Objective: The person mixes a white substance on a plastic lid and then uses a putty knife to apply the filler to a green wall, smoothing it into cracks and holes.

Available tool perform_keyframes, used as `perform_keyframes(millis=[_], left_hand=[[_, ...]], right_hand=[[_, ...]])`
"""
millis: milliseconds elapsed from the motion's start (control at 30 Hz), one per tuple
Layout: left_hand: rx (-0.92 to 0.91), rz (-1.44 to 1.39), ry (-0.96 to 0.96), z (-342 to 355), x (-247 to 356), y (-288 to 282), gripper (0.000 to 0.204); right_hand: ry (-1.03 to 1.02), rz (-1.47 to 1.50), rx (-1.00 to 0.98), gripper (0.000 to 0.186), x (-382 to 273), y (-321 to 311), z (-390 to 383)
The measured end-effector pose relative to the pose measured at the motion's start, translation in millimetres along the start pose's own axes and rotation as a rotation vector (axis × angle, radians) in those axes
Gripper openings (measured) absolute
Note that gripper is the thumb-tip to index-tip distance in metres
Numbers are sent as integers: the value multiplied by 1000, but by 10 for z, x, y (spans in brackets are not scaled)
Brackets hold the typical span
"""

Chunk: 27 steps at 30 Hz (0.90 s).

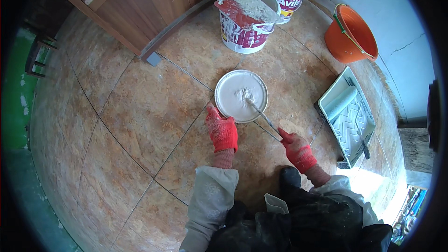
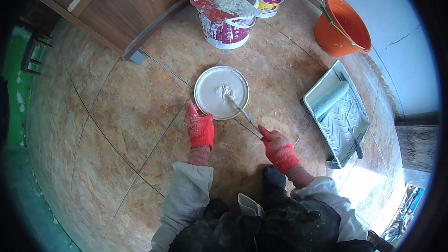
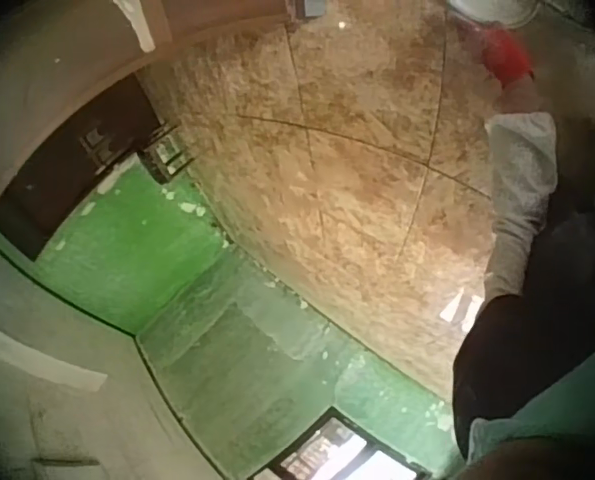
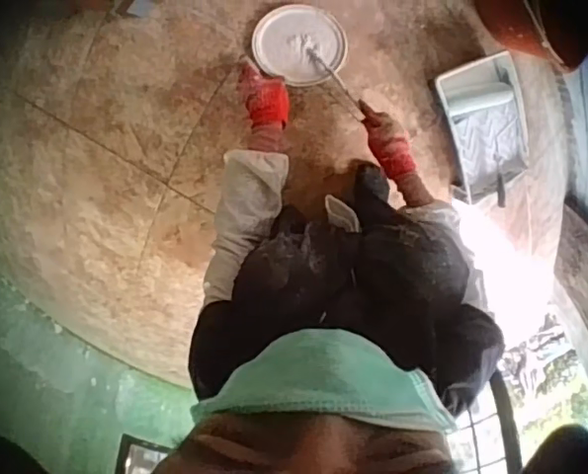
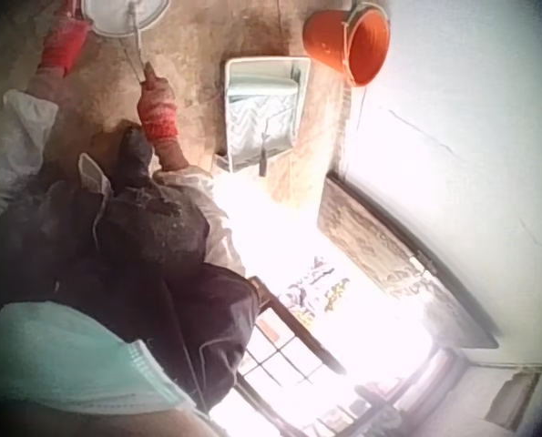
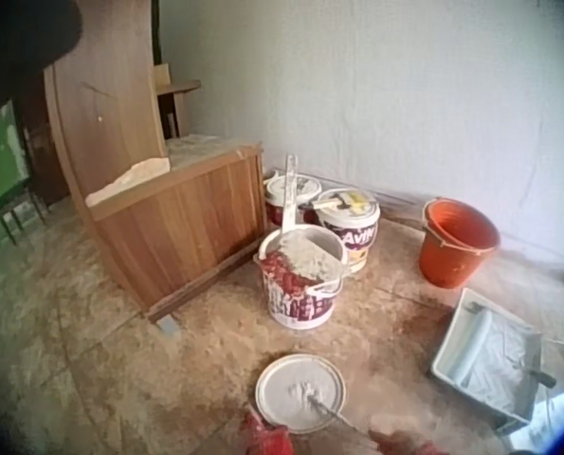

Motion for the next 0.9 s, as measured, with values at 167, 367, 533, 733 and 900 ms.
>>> perform_keyframes(millis=[167,367,533,733,900], left_hand=[[78,59,21,-31,30,-22,78],[24,65,3,-11,37,-44,80],[106,97,55,2,34,-17,81],[41,86,-15,12,21,-15,78],[97,27,-6,63,-127,59,80]], right_hand=[[79,23,33,46,193,13,-80],[15,-87,-34,47,108,82,40],[-21,-88,-35,47,40,131,216],[1,-72,-12,47,-5,-22,247],[-76,-61,-24,48,-5,78,330]])
Point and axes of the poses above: each hand's wrist, its own z-axis towards the middle knuckle, its own y-axis out of the palm, x = y × z, the point moved 4 cm from there along z, towards the middle knuckle, and after that the axes turned 15 degrees about z, right-handed, at the moved point
